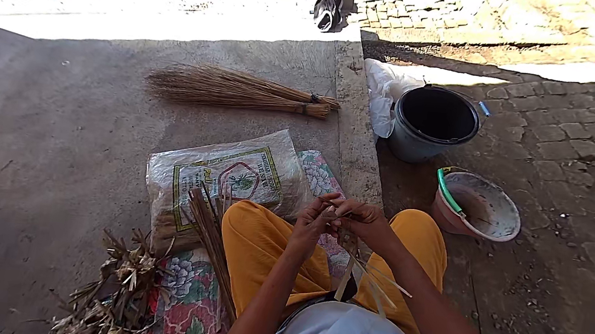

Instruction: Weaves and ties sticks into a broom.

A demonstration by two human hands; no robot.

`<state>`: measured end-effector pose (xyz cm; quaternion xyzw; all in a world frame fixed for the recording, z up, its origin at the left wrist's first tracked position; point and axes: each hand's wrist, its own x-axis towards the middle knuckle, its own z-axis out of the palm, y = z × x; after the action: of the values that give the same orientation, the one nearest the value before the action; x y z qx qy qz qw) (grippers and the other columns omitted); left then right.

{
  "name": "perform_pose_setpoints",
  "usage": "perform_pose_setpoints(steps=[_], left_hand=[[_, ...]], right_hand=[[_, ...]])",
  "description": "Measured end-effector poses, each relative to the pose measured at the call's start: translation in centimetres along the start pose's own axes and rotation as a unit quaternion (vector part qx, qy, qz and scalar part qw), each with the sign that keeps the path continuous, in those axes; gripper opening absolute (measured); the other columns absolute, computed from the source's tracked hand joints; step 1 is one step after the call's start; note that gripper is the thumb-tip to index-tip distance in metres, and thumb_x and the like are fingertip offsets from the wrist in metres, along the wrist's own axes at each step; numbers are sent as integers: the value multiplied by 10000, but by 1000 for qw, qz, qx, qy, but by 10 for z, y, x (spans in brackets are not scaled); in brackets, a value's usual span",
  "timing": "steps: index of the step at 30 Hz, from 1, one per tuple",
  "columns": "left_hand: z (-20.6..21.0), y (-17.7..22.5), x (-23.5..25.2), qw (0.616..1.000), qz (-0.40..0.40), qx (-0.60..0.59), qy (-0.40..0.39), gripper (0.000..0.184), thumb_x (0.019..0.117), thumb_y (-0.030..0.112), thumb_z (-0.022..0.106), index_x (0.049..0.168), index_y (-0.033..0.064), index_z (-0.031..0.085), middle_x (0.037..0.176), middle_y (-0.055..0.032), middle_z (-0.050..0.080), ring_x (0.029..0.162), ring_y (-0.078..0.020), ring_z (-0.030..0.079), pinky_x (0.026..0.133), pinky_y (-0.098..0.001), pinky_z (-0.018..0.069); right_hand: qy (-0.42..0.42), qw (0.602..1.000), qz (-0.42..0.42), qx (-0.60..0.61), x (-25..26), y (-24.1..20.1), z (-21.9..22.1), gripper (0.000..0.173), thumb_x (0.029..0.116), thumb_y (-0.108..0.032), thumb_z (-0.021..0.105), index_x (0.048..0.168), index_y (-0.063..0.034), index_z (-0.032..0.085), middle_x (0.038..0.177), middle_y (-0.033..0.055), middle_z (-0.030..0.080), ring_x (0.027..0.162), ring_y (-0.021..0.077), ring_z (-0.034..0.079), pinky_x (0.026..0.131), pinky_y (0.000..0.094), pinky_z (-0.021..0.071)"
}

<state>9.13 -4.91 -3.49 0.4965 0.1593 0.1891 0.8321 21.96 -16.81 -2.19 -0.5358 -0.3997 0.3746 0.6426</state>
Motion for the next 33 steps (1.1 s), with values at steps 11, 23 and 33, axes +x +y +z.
perform_pose_setpoints(steps=[11, 23, 33], left_hand=[[3, 4, -4, 972, 53, 228, 31, 69, 958, 13, 629, 1003, -18, 672, 887, -37, 707, 825, -58, 676, 802, -241, 567], [-11, 19, 1, 963, -94, 252, -20, 57, 979, -17, 592, 959, -9, 645, 746, 10, 656, 645, -20, 609, 645, -178, 521], [-12, 16, 3, 937, -110, 322, -76, 41, 974, 58, 640, 983, 19, 646, 753, 26, 641, 668, -14, 598, 679, -203, 513]], right_hand=[[188, 979, 7, -77, 4, -7, 12, 131, 855, 79, 739, 937, -10, 690, 815, 0, 694, 702, 48, 651, 698, 217, 581], [135, 904, -84, -396, -9, -27, -25, 248, 855, -27, 763, 1085, 27, 689, 1117, 158, 699, 1078, 277, 660, 978, 466, 505], [-26, 846, -132, -517, -12, -2, -17, 66, 908, -103, 733, 921, -49, 768, 880, 110, 747, 898, 305, 735, 1071, 692, 368]])
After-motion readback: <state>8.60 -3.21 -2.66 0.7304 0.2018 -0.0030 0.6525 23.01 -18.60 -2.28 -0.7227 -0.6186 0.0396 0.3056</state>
